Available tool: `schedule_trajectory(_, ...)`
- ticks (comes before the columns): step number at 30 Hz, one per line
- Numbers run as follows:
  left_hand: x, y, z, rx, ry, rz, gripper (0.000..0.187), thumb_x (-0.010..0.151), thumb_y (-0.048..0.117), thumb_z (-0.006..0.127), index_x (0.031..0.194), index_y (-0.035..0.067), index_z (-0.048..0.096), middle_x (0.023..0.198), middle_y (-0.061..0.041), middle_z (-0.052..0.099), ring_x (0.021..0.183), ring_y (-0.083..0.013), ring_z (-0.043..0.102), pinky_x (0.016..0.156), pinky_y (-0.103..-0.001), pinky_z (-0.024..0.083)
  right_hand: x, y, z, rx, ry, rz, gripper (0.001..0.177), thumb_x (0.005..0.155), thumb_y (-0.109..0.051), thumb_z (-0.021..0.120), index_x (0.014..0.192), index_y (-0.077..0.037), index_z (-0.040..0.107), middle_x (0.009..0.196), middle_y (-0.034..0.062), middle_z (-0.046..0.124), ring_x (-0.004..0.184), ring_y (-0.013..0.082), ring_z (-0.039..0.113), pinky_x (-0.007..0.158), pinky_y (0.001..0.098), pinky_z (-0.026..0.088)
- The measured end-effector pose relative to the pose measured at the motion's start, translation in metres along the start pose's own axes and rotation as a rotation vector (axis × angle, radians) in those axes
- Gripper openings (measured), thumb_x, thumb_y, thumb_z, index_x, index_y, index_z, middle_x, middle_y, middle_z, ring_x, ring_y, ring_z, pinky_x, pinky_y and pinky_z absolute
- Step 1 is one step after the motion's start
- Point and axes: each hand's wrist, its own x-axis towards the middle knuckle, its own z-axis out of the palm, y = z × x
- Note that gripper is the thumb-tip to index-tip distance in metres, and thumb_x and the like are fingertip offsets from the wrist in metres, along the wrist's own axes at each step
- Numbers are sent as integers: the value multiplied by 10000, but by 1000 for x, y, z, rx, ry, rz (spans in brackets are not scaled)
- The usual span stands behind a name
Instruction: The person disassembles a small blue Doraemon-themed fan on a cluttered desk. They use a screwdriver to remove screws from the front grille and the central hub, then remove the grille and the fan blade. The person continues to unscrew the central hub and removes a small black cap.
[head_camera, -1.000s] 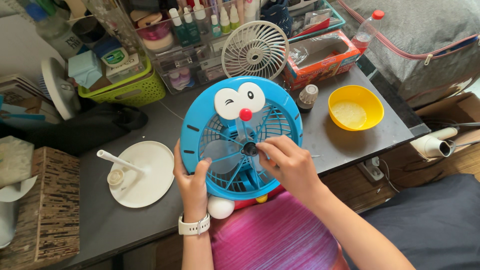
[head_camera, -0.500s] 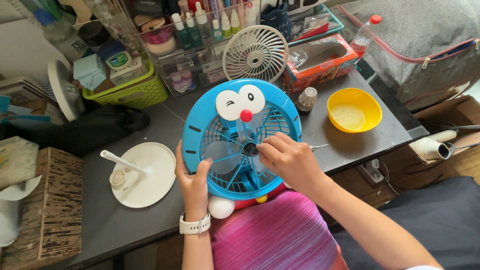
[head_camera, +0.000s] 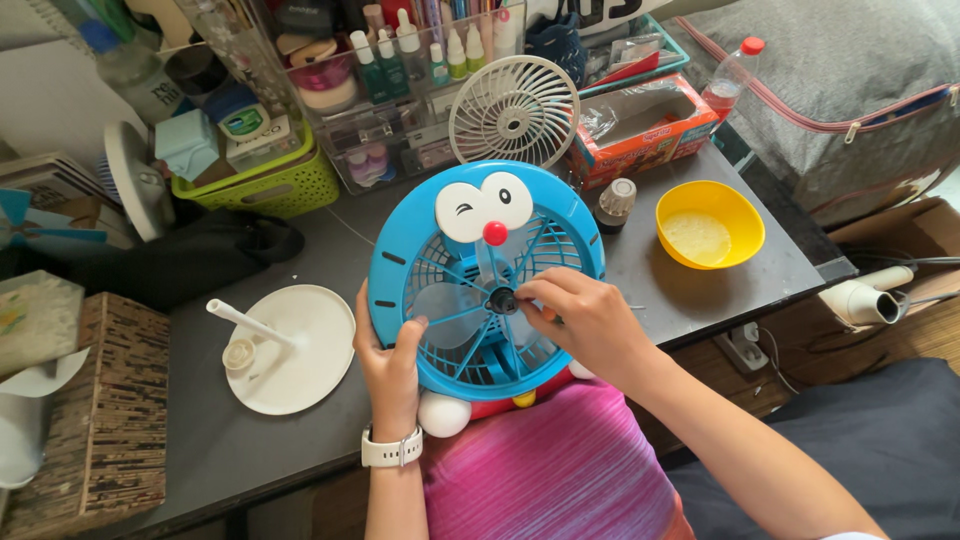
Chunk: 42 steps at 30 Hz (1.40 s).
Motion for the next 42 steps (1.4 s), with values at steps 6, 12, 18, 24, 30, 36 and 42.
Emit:
schedule_trajectory(6, 0, 2, 1, 29, 7, 0, 556, 840, 16, 634, 1390, 2, 550, 1168, -58, 639, 1007, -123, 601, 896, -282, 526, 3, 3, -1, 56, -32, 5, 149, 871, -55, 739, 1010, -38, 688, 953, 64, 695, 699, 179, 713, 639, 301, 585)
schedule_trajectory(12, -1, 3, 1, 39, 11, -7, 561, 835, 18, 631, 1390, 2, 548, 1173, -60, 640, 1007, -125, 605, 895, -287, 529, 9, 10, 1, -13, -68, -98, 173, 839, -47, 749, 986, -36, 658, 866, 65, 641, 697, 185, 701, 625, 318, 572)
schedule_trajectory(18, 1, 0, 0, 37, 19, 2, 556, 838, 16, 638, 1386, -5, 547, 1171, -72, 647, 1012, -135, 614, 908, -292, 528, 7, 17, 7, -174, 31, -308, 239, 824, 5, 747, 1024, -17, 620, 835, 56, 610, 728, 197, 680, 612, 312, 560)
schedule_trajectory(24, 1, 2, 2, 75, -1, 16, 572, 837, 24, 640, 1399, -2, 537, 1186, -73, 643, 1029, -137, 613, 905, -294, 534, 1, 19, 8, -142, 68, -304, 266, 815, 7, 739, 1046, -9, 608, 852, 69, 605, 727, 216, 660, 625, 320, 563)
schedule_trajectory(30, 1, 4, 2, 92, -8, 32, 571, 840, 32, 643, 1401, -9, 541, 1186, -75, 641, 1029, -139, 610, 909, -296, 530, 7, 27, 10, -381, -25, -403, 280, 833, -63, 716, 1075, 11, 595, 904, 91, 587, 792, 211, 664, 625, 313, 554)
schedule_trajectory(36, 1, 4, 4, 105, -12, 46, 568, 843, 34, 642, 1400, -14, 538, 1206, -75, 639, 1051, -140, 613, 928, -294, 527, 10, 34, 8, -478, -155, -456, 302, 825, -122, 710, 1045, 19, 558, 868, 97, 530, 779, 212, 649, 615, 311, 539)
schedule_trajectory(42, 2, 1, 3, 76, -17, 53, 581, 845, 35, 654, 1410, -17, 526, 1221, -78, 637, 1060, -142, 620, 936, -294, 531, 10, 32, 5, -412, -126, -422, 246, 838, -68, 685, 1029, 0, 547, 874, 94, 522, 783, 218, 643, 612, 307, 544)
